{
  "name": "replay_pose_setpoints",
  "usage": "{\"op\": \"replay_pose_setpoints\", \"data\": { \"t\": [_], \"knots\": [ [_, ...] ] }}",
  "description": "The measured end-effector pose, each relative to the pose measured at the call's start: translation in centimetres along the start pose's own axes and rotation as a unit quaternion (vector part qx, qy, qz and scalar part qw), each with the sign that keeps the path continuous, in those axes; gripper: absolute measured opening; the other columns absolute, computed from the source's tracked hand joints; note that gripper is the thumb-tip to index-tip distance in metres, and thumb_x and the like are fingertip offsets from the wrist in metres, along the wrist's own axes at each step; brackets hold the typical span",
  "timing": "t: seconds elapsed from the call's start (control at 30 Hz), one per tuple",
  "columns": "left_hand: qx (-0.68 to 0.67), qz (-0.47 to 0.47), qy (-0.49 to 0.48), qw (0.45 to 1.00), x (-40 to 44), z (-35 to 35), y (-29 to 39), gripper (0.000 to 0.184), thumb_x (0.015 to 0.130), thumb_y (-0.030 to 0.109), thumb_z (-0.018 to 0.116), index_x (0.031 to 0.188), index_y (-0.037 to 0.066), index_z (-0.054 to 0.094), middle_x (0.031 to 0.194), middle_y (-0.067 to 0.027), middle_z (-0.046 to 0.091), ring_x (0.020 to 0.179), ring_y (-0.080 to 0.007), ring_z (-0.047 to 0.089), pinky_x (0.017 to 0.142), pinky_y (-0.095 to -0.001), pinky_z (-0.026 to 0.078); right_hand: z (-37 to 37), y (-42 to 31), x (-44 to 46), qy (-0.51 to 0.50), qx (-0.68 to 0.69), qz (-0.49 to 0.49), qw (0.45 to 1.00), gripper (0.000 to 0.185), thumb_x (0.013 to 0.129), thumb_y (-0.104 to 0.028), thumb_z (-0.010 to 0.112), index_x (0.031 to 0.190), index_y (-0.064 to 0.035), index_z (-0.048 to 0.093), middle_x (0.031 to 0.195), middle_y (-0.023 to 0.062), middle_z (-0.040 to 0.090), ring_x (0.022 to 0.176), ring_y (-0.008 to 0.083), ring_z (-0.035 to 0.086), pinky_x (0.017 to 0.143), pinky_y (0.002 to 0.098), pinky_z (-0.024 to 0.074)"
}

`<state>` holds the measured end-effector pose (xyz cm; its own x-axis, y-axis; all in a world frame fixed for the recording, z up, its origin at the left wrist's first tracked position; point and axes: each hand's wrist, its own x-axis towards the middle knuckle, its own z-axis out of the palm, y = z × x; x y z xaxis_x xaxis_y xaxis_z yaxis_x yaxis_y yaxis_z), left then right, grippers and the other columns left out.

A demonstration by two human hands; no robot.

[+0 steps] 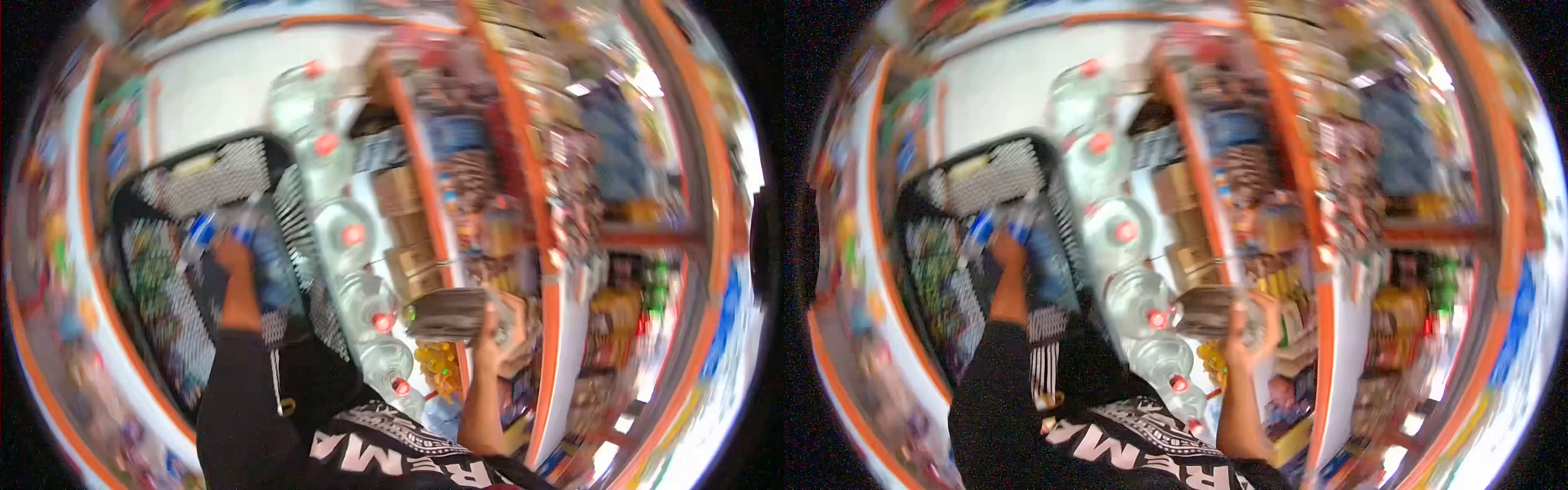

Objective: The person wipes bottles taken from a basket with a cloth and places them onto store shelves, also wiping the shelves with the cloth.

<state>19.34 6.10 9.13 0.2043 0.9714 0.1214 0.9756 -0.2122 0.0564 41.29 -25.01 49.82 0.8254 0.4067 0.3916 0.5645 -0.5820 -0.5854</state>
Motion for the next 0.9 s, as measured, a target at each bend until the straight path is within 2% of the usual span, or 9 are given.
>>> {"op": "replay_pose_setpoints", "data": {
  "t": [0.07, 0.1, 0.13, 0.2, 0.3, 0.33, 0.53, 0.67, 0.9],
  "knots": [
    [-0.099, -0.038, -0.203, 0.973, -0.5, 0.2, -0.7, 0.073, 0.058, 0.040, 0.078, 0.117, 0.009, 0.049, 0.106, -0.0149, 0.058, 0.095, -0.0319, 0.058, 0.079, -0.0424, 0.049, -0.5, 0.6, -0.5, 0.017, 0.010, -0.014, 1.000, 0.020, 0.077, -0.017, 0.063, 0.089, -0.0017, 0.059, 0.083, 0.0088, 0.059, 0.078, 0.0194, 0.055, 0.073, 0.0312, 0.0441],
    [-0.125, -0.095, -0.286, 0.945, -0.3, -4.0, 0.6, 0.072, 0.059, 0.041, 0.076, 0.116, 0.006, 0.048, 0.103, -0.0191, 0.058, 0.097, -0.0331, 0.057, 0.083, -0.0437, 0.047, -0.7, 0.1, -0.6, 0.018, 0.010, 0.000, 1.000, 0.019, 0.076, -0.015, 0.064, 0.088, -0.0020, 0.059, 0.084, 0.0104, 0.059, 0.080, 0.0214, 0.057, 0.073, 0.0319, 0.0445],
    [-0.124, 0.088, -0.175, 0.973, -1.2, -1.5, -0.5, 0.065, 0.061, 0.041, 0.075, 0.110, 0.004, 0.052, 0.097, -0.0215, 0.059, 0.096, -0.0351, 0.057, 0.083, -0.0444, 0.046, -1.0, 0.2, -0.9, 0.009, 0.026, -0.003, 1.000, 0.018, 0.075, -0.014, 0.065, 0.087, -0.0018, 0.059, 0.084, 0.0114, 0.060, 0.080, 0.0228, 0.057, 0.073, 0.0323, 0.0449],
    [-0.195, -0.030, -0.217, 0.956, -1.7, 8.9, -4.1, 0.057, 0.067, 0.040, 0.071, 0.106, 0.001, 0.056, 0.101, -0.0212, 0.059, 0.095, -0.0371, 0.056, 0.081, -0.0447, 0.045, -1.4, 0.8, -1.4, 0.033, 0.037, -0.007, 0.999, 0.018, 0.074, -0.013, 0.065, 0.087, -0.0015, 0.059, 0.085, 0.0125, 0.060, 0.081, 0.0241, 0.058, 0.074, 0.0328, 0.0452],
    [-0.670, -0.292, -0.380, 0.567, -4.5, 7.7, -4.6, 0.030, 0.079, 0.034, 0.061, 0.090, 0.006, 0.061, 0.073, -0.0060, 0.058, 0.062, -0.0182, 0.056, 0.054, -0.0336, 0.046, -2.5, 1.2, -1.6, 0.051, 0.078, -0.030, 0.995, 0.017, 0.072, -0.010, 0.067, 0.085, -0.0027, 0.059, 0.081, 0.0121, 0.061, 0.077, 0.0271, 0.059, 0.071, 0.0345, 0.0466],
    [-0.653, -0.288, -0.444, 0.542, -5.3, 3.3, -4.6, 0.025, 0.083, 0.036, 0.059, 0.081, 0.012, 0.058, 0.066, 0.0002, 0.051, 0.058, -0.0155, 0.052, 0.050, -0.0293, 0.044, -3.1, 1.0, -1.7, 0.047, 0.092, -0.024, 0.994, 0.017, 0.072, -0.010, 0.067, 0.085, -0.0029, 0.059, 0.081, 0.0121, 0.060, 0.076, 0.0260, 0.059, 0.071, 0.0337, 0.0464],
    [-0.646, -0.316, -0.323, 0.615, -8.2, -9.9, -2.6, 0.025, 0.079, 0.029, 0.060, 0.088, 0.006, 0.059, 0.074, -0.0030, 0.058, 0.060, -0.0167, 0.056, 0.054, -0.0310, 0.046, -6.7, 1.2, -4.1, 0.040, 0.219, 0.100, 0.970, 0.014, 0.080, -0.011, 0.063, 0.089, -0.0030, 0.058, 0.078, 0.0073, 0.059, 0.074, 0.0152, 0.056, 0.068, 0.0273, 0.0440],
    [-0.724, -0.142, -0.194, 0.646, -8.8, -21.5, 0.8, 0.034, 0.077, 0.023, 0.061, 0.103, 0.003, 0.053, 0.085, -0.0054, 0.058, 0.070, -0.0175, 0.057, 0.063, -0.0304, 0.047, -8.6, 1.3, -4.9, 0.036, 0.424, 0.214, 0.879, 0.014, 0.085, -0.014, 0.059, 0.091, -0.0022, 0.057, 0.078, 0.0017, 0.057, 0.076, 0.0079, 0.052, 0.068, 0.0229, 0.0417],
    [-0.607, 0.294, -0.410, 0.615, -14.6, -39.5, 9.7, 0.074, 0.066, 0.017, 0.071, 0.129, 0.001, 0.035, 0.109, -0.0101, 0.051, 0.097, -0.0200, 0.052, 0.085, -0.0304, 0.043, -11.9, 0.2, -5.6, 0.059, 0.589, 0.193, 0.783, 0.017, 0.085, -0.018, 0.060, 0.092, -0.0025, 0.057, 0.080, 0.0004, 0.056, 0.075, 0.0073, 0.052, 0.069, 0.0218, 0.0416]
  ]
}}
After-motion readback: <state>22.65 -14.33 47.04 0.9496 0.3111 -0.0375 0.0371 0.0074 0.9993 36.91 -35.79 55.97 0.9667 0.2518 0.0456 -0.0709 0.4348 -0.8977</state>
